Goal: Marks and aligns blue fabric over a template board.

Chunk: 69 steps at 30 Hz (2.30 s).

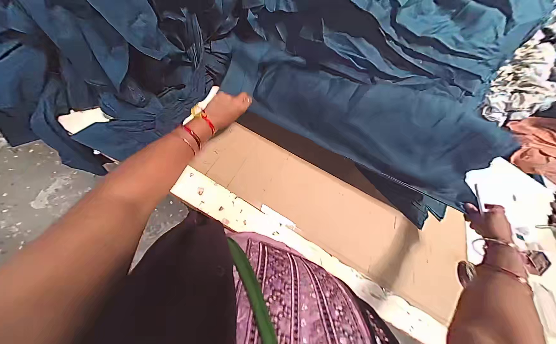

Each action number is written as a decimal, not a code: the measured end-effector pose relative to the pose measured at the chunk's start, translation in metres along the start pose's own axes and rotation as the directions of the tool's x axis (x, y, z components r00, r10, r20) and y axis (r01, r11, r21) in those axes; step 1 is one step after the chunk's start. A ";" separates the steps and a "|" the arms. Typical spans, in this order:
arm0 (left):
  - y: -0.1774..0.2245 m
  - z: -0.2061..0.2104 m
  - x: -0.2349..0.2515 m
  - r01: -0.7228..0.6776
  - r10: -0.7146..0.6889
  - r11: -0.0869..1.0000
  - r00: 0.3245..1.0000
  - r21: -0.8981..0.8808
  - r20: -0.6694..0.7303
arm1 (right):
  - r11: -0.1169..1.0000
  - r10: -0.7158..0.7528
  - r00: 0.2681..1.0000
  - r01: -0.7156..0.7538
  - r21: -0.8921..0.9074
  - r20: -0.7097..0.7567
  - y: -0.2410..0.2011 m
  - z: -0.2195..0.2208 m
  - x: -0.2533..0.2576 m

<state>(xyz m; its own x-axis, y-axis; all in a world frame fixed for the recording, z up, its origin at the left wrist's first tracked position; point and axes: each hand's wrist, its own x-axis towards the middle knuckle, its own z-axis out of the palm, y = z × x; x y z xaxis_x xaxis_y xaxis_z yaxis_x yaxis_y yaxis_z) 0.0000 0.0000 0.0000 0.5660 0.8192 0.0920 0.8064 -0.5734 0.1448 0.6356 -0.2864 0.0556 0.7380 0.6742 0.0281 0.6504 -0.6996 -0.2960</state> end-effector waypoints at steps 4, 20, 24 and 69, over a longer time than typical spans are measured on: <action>-0.017 0.041 -0.017 -0.112 0.108 0.993 0.989 0.035 0.098 | 0.988 0.076 0.995 -0.066 -0.142 0.067 0.009 0.041 -0.005; -0.040 0.063 -0.039 -0.340 0.339 0.940 0.939 0.008 0.050 | 0.911 0.187 0.947 -0.267 0.316 0.261 0.065 0.052 -0.043; -0.034 0.066 -0.054 -0.320 0.320 0.947 0.947 -0.029 -0.002 | 0.982 0.060 0.972 -0.098 0.159 0.228 0.064 0.030 -0.045; 0.389 0.111 0.028 -0.786 0.864 0.466 0.502 -0.408 0.019 | 0.918 -0.221 0.971 0.177 0.354 0.087 0.133 0.093 -0.077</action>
<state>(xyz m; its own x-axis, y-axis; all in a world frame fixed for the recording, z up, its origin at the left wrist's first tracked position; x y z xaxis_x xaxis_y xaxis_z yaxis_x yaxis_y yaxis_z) 0.3484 -0.2011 -0.0504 0.9847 -0.0842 0.1526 -0.1391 -0.9073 0.3968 0.6490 -0.4096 -0.0748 0.5573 0.8302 0.0098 0.6643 -0.4388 -0.6051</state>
